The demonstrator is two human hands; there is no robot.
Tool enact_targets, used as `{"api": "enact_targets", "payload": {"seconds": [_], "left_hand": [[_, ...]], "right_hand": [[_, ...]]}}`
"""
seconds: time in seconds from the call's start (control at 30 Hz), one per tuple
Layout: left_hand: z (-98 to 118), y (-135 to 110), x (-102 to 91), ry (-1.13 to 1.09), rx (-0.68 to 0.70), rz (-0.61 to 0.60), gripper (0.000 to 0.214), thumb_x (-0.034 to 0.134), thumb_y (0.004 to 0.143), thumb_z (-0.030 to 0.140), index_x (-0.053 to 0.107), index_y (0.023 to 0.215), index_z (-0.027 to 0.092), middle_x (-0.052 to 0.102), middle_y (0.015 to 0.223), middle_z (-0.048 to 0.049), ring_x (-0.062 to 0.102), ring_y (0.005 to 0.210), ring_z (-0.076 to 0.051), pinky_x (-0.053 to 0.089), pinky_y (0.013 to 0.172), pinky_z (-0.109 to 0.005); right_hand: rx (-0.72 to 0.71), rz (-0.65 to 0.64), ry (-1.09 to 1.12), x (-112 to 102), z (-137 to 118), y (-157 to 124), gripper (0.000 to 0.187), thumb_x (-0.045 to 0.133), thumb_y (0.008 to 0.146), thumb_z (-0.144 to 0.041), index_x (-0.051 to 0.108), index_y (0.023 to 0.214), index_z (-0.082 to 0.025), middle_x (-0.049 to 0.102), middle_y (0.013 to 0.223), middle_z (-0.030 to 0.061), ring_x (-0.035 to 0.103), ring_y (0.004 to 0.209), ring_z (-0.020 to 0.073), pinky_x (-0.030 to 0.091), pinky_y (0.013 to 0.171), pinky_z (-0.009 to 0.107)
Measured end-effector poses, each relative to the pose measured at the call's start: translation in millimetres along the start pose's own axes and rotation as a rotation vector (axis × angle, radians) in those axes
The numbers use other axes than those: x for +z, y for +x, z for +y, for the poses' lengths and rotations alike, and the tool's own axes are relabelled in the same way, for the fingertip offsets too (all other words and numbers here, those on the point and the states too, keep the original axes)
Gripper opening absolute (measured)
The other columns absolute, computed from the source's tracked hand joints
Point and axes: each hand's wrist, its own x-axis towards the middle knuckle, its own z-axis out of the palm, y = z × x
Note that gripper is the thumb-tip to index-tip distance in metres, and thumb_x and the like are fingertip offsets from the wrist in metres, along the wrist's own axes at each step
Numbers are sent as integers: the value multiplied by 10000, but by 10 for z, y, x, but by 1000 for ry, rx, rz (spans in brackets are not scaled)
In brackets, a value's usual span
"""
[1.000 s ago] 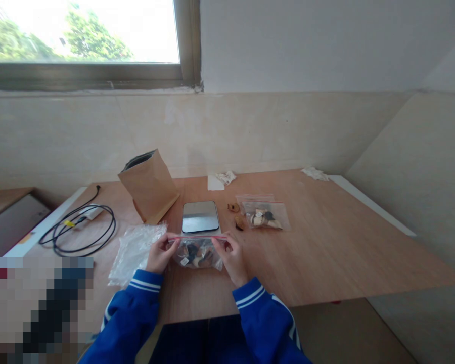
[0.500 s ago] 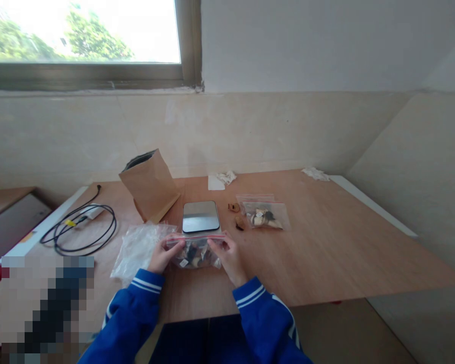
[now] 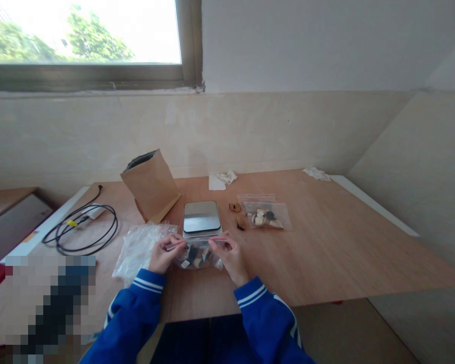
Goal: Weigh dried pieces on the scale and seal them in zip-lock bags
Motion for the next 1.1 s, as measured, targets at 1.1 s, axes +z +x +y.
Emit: {"api": "enact_targets", "payload": {"seconds": [1.1], "left_hand": [[236, -232, 109, 57, 41, 144, 211, 705, 704, 363, 651, 734, 162, 655, 718, -28, 608, 699, -160, 486, 669, -271]], "right_hand": [[27, -132, -28, -53, -278, -112, 227, 652, 788, -416, 714, 828, -201, 630, 833, 39, 604, 836, 199, 492, 800, 347]]}}
